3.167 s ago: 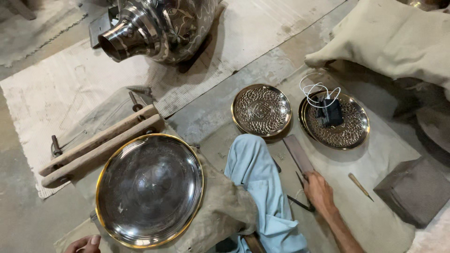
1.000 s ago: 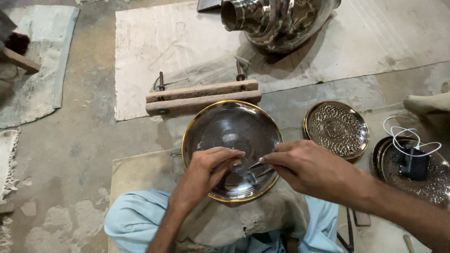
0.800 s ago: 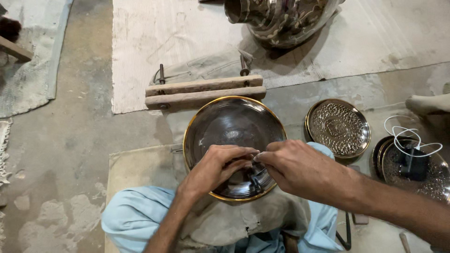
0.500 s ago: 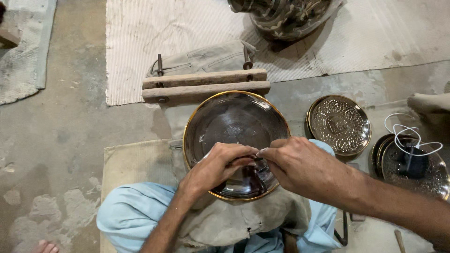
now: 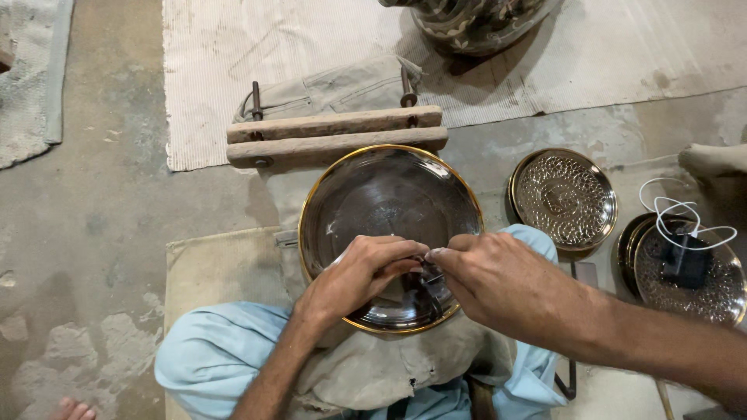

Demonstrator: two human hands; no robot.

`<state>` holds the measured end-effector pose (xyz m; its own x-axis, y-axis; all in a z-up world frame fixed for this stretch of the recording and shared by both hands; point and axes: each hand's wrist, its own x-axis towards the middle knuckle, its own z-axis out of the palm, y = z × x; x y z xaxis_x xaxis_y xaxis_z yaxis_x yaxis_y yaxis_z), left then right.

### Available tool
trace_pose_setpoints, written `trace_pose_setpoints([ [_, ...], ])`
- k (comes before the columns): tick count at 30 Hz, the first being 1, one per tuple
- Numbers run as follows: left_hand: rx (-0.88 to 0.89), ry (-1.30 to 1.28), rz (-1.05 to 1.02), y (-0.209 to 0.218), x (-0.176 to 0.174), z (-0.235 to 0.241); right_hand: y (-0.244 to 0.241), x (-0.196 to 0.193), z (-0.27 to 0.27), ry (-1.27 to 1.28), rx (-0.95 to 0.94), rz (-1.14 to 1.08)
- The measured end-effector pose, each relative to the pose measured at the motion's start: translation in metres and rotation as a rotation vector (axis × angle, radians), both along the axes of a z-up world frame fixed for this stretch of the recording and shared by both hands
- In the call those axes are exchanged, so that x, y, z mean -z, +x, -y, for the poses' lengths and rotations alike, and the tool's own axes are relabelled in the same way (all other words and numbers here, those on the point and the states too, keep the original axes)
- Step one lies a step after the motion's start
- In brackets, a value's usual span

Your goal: The person wipes a metal plate with a cloth, then uses a small tool to rub the surface in circular motions. The person continues to rub the plate with the tool, occasionally adjusting the plate's position.

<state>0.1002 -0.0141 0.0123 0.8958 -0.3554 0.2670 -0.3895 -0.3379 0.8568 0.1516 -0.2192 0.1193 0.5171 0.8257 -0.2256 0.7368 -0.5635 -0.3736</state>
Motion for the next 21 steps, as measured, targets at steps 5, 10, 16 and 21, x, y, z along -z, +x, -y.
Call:
trace_pose_setpoints([
  [5, 0.001, 0.010, -0.024, -0.001, -0.003, 0.003, -0.002, 0.004, 0.002, -0.029, 0.030, -0.046],
  [10, 0.002, 0.016, -0.030, -0.001, -0.004, 0.004, -0.005, 0.005, 0.004, -0.048, -0.032, 0.018],
  [16, -0.004, 0.046, -0.016, -0.004, -0.012, 0.003, -0.004, 0.003, 0.004, -0.038, -0.091, -0.086],
  [21, -0.058, -0.052, -0.148, -0.017, -0.028, -0.007, 0.000, -0.001, 0.000, 0.015, -0.276, -0.029],
])
